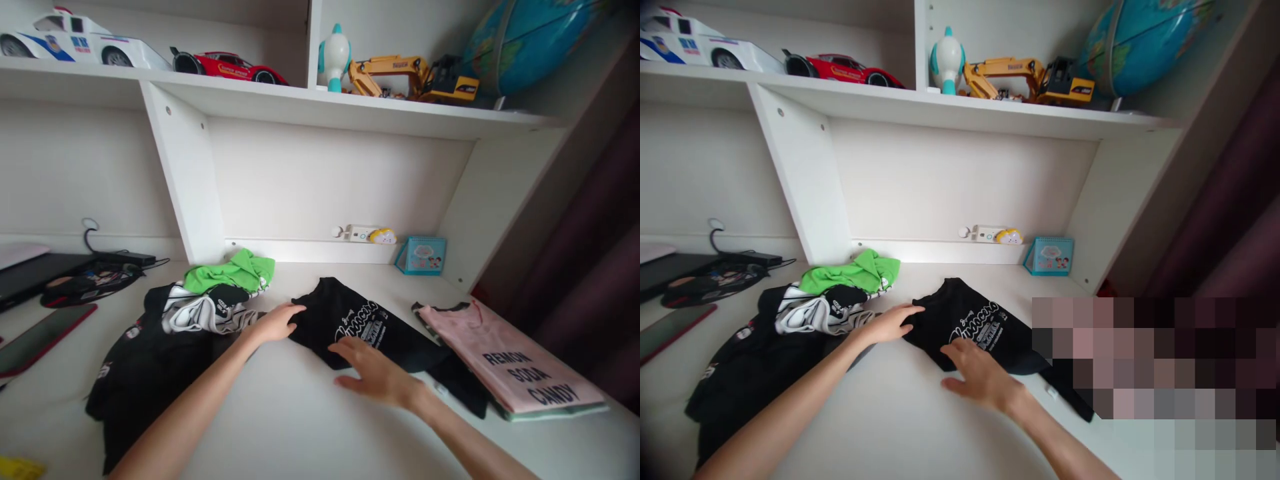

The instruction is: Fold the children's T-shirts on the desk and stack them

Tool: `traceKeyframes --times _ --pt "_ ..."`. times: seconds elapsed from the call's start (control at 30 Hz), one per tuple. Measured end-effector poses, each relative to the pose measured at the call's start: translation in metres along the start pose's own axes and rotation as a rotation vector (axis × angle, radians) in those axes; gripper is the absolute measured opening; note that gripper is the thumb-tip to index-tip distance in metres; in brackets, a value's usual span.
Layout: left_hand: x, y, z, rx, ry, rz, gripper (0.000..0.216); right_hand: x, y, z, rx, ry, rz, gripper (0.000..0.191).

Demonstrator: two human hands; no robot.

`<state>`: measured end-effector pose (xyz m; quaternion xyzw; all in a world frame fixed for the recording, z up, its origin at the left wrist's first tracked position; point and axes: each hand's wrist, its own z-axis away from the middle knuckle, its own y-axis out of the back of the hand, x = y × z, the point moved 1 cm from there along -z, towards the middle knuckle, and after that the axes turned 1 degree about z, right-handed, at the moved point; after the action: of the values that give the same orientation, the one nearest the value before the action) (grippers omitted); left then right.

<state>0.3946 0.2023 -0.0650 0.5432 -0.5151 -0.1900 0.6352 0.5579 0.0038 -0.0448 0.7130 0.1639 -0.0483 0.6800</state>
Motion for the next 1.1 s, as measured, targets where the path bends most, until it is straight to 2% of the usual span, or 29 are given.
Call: traceKeyframes --times 0.07,0.17,0.27,0.37,0.43,0.53,0.6,0.67,0.73,0.8,0.87,0.93,1.0,1.1 --pt "0.005 -0.007 -0.008 -0.012 -0.043 -0.008 0.03 -0.013 -0.015 -0.012 0.021 -0.026 0.169 0.045" --pt "0.006 -0.006 -0.017 0.036 -0.048 -0.035 0.013 -0.004 -0.011 -0.027 0.08 -0.133 0.328 0.021" --pt "0.017 0.003 -0.023 0.082 -0.042 0.031 0.021 0.01 0.007 -0.031 0.231 -0.278 0.338 0.024" --pt "0.042 0.011 -0.03 0.18 0.053 0.218 0.032 0.003 0.016 -0.03 0.375 -0.316 0.046 0.016" --pt "0.063 0.015 -0.035 0.221 0.082 0.393 0.035 -0.008 0.015 -0.032 0.405 -0.257 -0.208 0.033" --pt "0.089 0.025 -0.041 0.165 0.024 0.679 0.035 -0.015 0.019 -0.037 0.529 -0.276 -0.396 0.051" --pt "0.098 0.035 -0.042 0.101 -0.01 0.816 0.033 -0.009 0.031 -0.042 0.631 -0.334 -0.463 0.046" --pt "0.103 0.046 -0.04 0.028 -0.056 0.859 0.03 0.001 0.048 -0.044 0.688 -0.34 -0.599 0.036" --pt "0.108 0.053 -0.036 0.001 -0.153 0.788 0.032 0.011 0.067 -0.045 0.698 -0.311 -0.812 0.026" --pt "0.115 0.053 -0.032 0.042 -0.252 0.64 0.046 0.016 0.086 -0.045 0.693 -0.296 -0.983 0.019" --pt "0.122 0.043 -0.029 0.117 -0.312 0.469 0.068 0.02 0.104 -0.044 0.717 -0.3 -1.035 0.014" --pt "0.124 0.027 -0.03 0.212 -0.287 0.311 0.077 0.025 0.124 -0.045 0.767 -0.295 -1.026 0.01" --pt "0.12 0.013 -0.033 0.297 -0.186 0.19 0.062 0.032 0.148 -0.044 0.821 -0.295 -1.002 0.007" --pt "0.1 0.005 -0.039 0.318 -0.003 0.1 0.035 0.042 0.191 -0.037 0.896 -0.296 -0.921 0.013"
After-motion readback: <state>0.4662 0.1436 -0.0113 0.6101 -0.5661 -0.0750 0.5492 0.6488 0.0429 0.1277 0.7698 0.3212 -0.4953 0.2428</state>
